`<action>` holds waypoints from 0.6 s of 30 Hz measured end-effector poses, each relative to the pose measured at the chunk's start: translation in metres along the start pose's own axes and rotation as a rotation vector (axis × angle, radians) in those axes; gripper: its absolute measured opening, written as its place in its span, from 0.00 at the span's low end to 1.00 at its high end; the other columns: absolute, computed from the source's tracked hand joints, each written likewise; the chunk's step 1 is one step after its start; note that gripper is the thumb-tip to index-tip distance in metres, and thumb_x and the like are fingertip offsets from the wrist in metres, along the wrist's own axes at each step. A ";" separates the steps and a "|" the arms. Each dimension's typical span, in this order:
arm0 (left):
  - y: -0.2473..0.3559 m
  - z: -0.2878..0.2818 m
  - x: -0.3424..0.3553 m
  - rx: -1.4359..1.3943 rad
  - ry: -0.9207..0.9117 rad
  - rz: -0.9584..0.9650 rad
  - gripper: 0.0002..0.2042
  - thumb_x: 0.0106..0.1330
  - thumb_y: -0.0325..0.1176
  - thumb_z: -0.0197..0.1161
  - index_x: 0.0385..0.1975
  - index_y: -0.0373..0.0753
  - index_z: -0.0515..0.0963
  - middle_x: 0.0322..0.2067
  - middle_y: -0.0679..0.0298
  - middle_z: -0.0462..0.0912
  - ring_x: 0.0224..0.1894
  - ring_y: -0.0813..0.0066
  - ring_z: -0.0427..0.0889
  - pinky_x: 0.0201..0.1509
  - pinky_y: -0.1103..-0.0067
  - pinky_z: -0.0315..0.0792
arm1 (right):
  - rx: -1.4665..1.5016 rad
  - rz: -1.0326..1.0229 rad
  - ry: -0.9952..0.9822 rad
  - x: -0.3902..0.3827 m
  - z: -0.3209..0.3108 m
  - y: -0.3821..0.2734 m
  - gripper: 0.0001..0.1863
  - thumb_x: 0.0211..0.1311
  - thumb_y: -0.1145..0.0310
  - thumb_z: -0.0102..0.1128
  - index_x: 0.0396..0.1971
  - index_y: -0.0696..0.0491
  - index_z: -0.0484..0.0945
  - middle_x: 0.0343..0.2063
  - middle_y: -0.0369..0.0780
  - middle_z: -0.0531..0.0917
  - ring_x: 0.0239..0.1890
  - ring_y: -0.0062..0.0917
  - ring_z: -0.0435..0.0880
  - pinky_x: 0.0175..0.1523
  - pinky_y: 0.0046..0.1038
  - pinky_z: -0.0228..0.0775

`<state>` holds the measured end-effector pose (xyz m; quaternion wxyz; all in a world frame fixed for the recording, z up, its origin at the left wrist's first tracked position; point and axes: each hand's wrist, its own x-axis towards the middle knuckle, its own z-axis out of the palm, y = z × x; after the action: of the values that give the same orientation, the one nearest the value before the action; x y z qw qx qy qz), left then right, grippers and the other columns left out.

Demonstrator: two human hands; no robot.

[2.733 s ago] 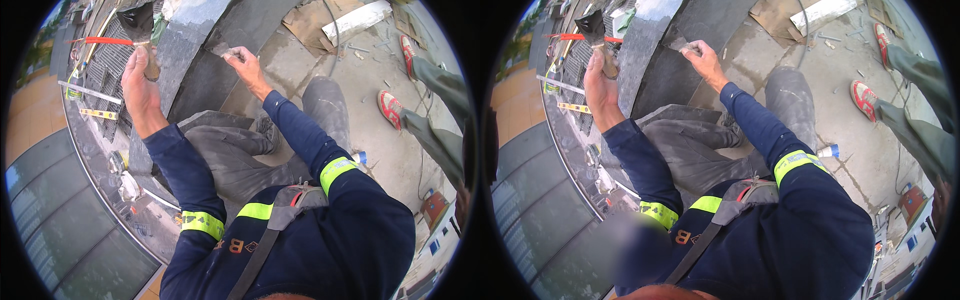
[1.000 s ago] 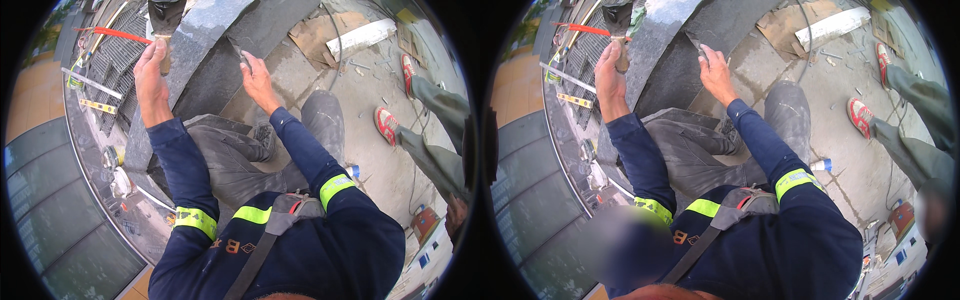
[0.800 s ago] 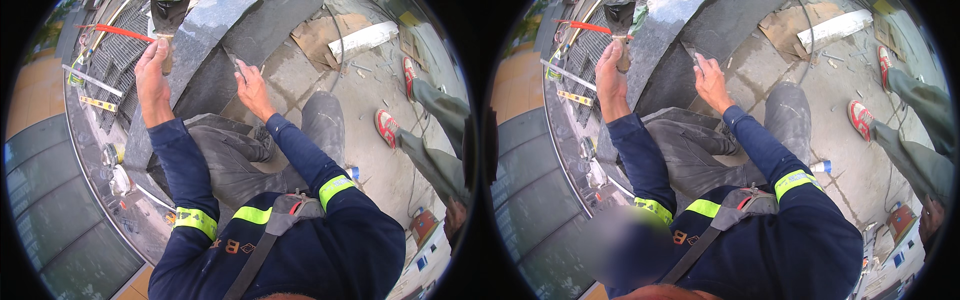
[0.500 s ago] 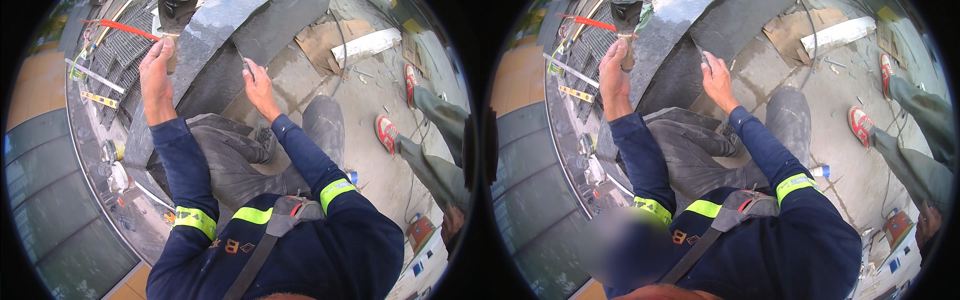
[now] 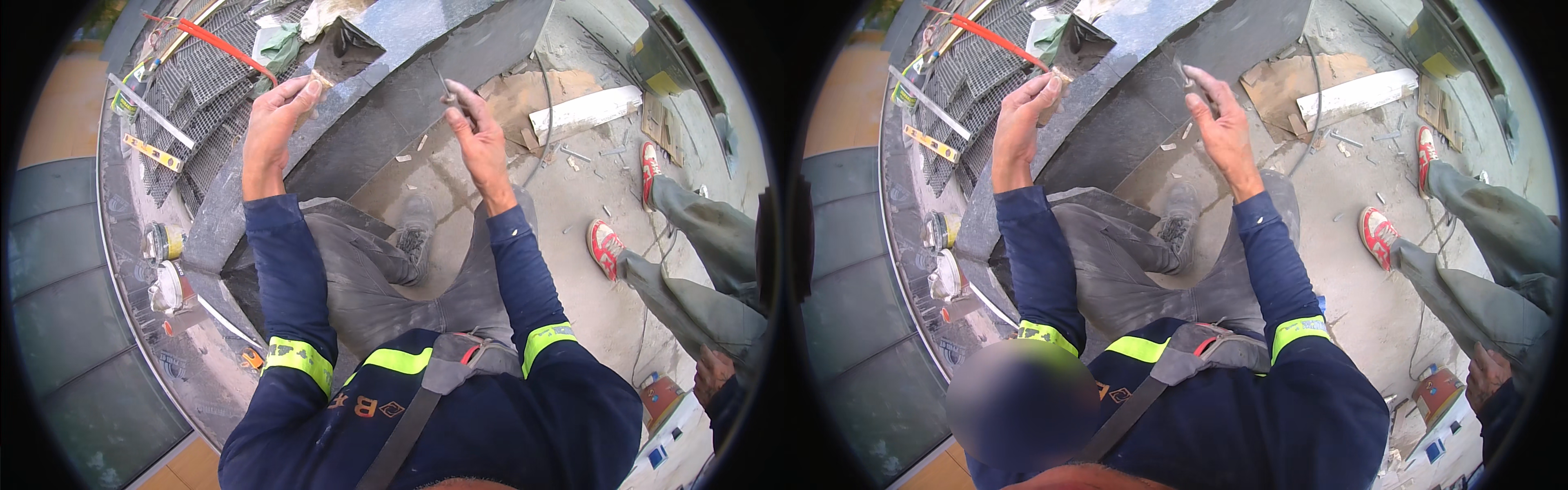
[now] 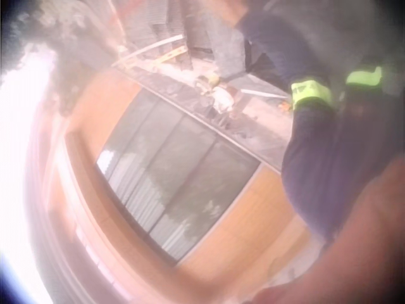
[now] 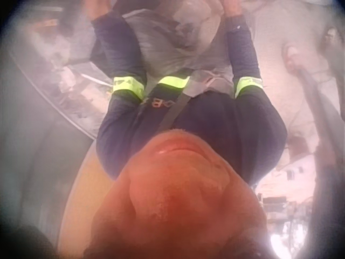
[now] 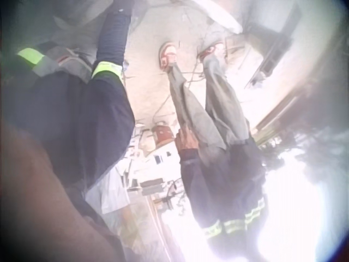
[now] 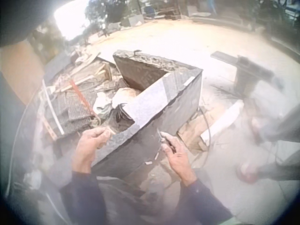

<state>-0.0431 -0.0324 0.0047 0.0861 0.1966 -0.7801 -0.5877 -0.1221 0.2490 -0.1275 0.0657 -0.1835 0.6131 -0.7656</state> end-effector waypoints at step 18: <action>0.002 0.024 0.018 0.068 -0.002 -0.024 0.18 0.71 0.37 0.73 0.53 0.31 0.86 0.36 0.68 0.88 0.33 0.83 0.78 0.41 0.83 0.71 | -0.498 -0.297 0.064 0.035 -0.072 -0.003 0.21 0.72 0.77 0.63 0.61 0.46 0.84 0.54 0.39 0.85 0.58 0.25 0.83 0.63 0.29 0.76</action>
<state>-0.0691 -0.0180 -0.0020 0.0714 0.2081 -0.7973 -0.5621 -0.1797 0.3042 -0.1304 -0.1134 -0.2574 0.7503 -0.5982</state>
